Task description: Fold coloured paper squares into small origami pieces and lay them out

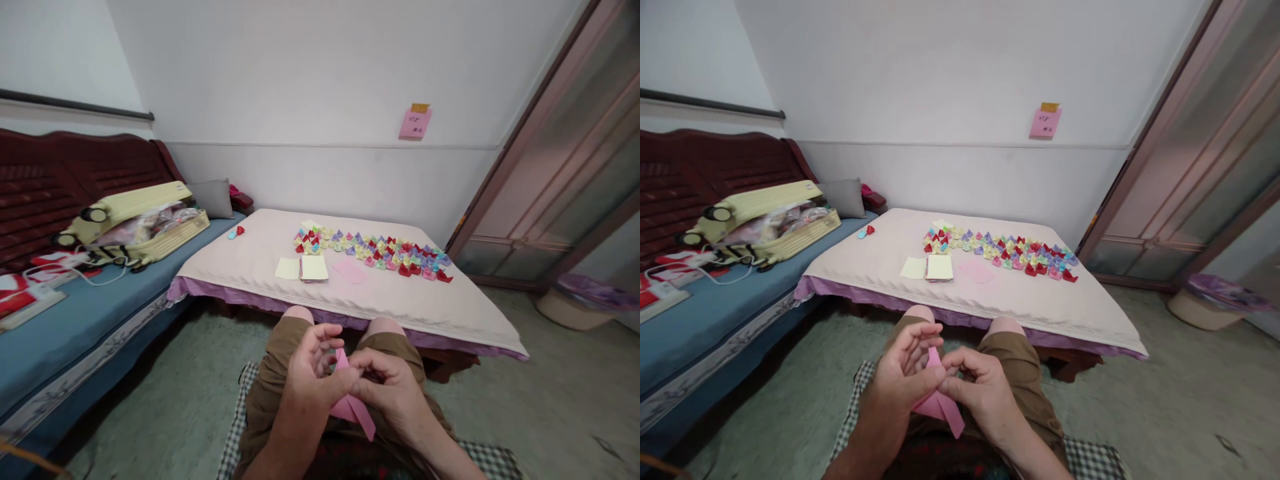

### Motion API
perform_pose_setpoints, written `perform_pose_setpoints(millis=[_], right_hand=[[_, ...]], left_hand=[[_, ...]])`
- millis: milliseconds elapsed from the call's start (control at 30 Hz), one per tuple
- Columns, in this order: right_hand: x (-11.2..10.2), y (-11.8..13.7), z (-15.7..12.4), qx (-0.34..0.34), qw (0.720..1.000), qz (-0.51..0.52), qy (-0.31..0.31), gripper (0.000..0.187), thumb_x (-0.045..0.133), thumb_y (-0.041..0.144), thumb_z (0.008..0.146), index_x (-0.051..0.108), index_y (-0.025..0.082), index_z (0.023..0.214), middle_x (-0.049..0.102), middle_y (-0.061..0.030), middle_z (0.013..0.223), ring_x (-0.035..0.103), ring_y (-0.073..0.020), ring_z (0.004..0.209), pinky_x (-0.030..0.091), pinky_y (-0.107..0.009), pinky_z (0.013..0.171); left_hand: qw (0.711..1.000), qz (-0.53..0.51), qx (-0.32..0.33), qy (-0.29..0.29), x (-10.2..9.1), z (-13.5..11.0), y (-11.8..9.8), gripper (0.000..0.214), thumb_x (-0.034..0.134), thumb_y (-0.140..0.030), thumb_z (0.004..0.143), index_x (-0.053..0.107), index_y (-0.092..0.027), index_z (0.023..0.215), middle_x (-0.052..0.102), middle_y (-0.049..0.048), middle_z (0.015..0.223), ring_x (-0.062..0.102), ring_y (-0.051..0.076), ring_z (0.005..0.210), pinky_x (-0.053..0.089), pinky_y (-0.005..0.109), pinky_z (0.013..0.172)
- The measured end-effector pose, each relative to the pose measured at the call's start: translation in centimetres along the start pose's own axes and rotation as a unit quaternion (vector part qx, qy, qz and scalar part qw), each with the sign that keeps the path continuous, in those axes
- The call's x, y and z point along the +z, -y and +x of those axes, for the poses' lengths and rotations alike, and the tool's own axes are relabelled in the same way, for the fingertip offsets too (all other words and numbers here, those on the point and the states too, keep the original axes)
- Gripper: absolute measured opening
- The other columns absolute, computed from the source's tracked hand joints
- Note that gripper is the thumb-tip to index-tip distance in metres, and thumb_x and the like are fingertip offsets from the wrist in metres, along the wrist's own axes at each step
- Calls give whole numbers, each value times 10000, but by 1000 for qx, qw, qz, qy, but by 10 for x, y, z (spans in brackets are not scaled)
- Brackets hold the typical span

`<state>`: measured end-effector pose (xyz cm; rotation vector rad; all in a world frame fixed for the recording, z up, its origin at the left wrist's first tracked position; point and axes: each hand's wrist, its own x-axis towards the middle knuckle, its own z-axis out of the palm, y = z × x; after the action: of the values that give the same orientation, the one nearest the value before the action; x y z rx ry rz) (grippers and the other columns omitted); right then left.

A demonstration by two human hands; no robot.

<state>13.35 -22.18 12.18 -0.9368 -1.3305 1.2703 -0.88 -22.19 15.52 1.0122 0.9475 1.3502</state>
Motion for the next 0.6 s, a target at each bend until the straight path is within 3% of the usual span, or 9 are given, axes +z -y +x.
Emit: perform_pose_setpoints(millis=[167, 300, 433, 600], right_hand=[[-1, -2, 0, -8, 1000, 15, 8, 132, 784, 291, 694, 720, 182, 734, 638, 4, 650, 556, -146, 620, 454, -251, 606], [-2, -1, 0, -1, 999, 35, 13, 129, 793, 274, 684, 729, 184, 750, 636, 12, 646, 541, -132, 612, 429, -237, 595], [-3, 2, -2, 6, 999, 32, 1, 116, 791, 251, 683, 729, 179, 751, 626, 13, 640, 524, -126, 602, 413, -233, 576], [-2, 4, -3, -1, 1000, 8, 5, 97, 775, 240, 696, 736, 179, 760, 637, 5, 654, 526, -134, 622, 414, -241, 591]], left_hand=[[1000, 19, 16, 3, -1, 1, 1, 151, 707, -123, 540, 566, -158, 580, 621, 110, 1045, 632, 203, 859, 510, 295, 742], [1000, 27, 12, -4, -2, -3, 0, 149, 684, -175, 650, 539, -164, 619, 618, 35, 836, 575, 124, 686, 459, 229, 636], [998, 65, 13, -5, -4, -3, 6, 158, 659, -224, 724, 536, -168, 640, 490, -51, 552, 437, 82, 510, 342, 192, 497], [999, 30, -3, -16, -3, 0, 7, 118, 677, -205, 690, 587, -159, 752, 538, -44, 606, 448, 81, 541, 350, 193, 528]])
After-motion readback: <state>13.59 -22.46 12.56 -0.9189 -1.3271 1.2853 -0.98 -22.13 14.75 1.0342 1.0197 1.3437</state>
